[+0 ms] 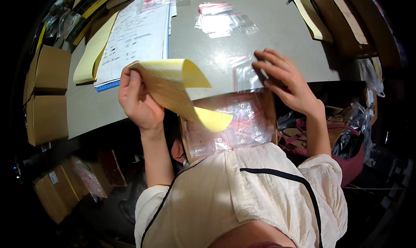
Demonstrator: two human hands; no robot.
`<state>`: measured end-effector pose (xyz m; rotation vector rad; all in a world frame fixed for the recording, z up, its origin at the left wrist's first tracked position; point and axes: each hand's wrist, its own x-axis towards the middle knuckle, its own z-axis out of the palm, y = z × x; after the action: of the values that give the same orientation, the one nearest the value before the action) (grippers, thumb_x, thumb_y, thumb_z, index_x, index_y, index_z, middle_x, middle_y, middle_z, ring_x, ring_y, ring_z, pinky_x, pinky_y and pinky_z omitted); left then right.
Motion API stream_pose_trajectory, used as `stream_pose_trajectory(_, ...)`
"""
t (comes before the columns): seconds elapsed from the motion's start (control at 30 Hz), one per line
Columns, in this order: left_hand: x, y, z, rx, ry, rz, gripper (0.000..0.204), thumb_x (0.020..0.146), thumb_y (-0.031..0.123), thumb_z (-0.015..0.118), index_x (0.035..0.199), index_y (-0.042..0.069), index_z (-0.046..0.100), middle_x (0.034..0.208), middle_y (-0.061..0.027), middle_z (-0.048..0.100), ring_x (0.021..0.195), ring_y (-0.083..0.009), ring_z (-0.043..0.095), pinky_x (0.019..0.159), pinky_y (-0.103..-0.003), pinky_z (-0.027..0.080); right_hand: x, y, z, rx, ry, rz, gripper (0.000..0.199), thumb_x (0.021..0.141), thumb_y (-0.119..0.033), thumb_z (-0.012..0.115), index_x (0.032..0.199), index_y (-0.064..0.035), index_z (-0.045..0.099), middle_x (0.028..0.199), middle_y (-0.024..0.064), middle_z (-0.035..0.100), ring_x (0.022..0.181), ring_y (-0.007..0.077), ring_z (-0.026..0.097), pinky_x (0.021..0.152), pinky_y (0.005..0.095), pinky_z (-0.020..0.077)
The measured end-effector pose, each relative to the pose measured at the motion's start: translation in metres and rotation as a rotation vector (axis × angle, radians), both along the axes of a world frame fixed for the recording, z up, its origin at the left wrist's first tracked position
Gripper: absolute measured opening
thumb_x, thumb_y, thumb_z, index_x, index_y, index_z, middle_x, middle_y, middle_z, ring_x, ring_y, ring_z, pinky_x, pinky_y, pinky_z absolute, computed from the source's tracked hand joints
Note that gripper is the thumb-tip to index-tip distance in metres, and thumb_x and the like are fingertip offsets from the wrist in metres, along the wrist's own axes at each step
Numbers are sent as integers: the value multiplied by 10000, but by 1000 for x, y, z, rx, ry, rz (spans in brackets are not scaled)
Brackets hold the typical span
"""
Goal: The person peels individual labels from a yellow roll and applies them to small clear plastic bags. The person handles the bags one at a time, placing them on the table and smoothing the label onto the surface. The task is performed by hand without the use of additional tools.
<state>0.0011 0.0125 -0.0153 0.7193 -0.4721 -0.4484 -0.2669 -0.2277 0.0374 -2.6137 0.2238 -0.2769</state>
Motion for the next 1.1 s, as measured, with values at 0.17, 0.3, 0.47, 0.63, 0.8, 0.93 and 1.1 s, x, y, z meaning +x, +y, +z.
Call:
stream_pose_trajectory(0.17,-3,-1,0,51,-90,-44,243,1076,111,540,1221,-64,625,1167,-122,693,1066,-192,669,1005,-335,512,-8,13,25,728,-47,5,242,1011,-80,633,1179,66,728,1131,157,765,1073,279,728,1082,441,496)
stream_pose_trajectory(0.3,-32,-6,22,320,-437,-7,190,1061,88,583,1139,-58,676,1084,-94,713,958,-143,657,899,-266,508,20,15,32,855,-242,47,404,1088,-313,592,1266,36,693,1161,136,736,1079,215,708,970,350,554)
stream_pose_trajectory(0.47,-52,-8,45,364,-743,28,152,1048,-1,575,1130,-55,691,1082,-117,734,956,-142,667,883,-253,508,46,39,37,964,85,250,607,1030,-488,654,1359,23,639,1220,128,700,1133,209,644,971,334,502)
stream_pose_trajectory(0.63,-47,2,52,395,-747,-82,243,1030,69,643,1238,-55,660,1210,-172,708,1152,-246,675,998,-335,511,51,50,22,699,-23,234,624,991,-483,701,1382,-3,615,1218,171,679,1120,274,650,962,371,512)
stream_pose_trajectory(0.8,-49,-3,49,427,-711,-269,697,914,344,824,1437,-31,557,1552,-220,498,1428,-313,488,1176,-418,388,50,53,10,73,-424,193,681,901,-461,786,1394,-38,580,1225,196,631,1087,371,620,932,421,520)
stream_pose_trajectory(0.93,-56,-4,52,476,-706,-263,723,851,279,878,1426,-32,568,1471,-183,554,1352,-272,546,1133,-388,428,47,52,17,-22,-455,236,695,892,-399,809,1424,-15,577,1279,196,599,1120,346,614,953,411,523)
stream_pose_trajectory(1.1,-55,-1,50,481,-678,-277,708,779,121,916,1383,-33,580,1339,-122,605,1201,-199,612,1032,-331,499,41,50,23,191,-379,255,666,884,-336,829,1413,-6,594,1296,198,598,1152,333,620,957,400,529)
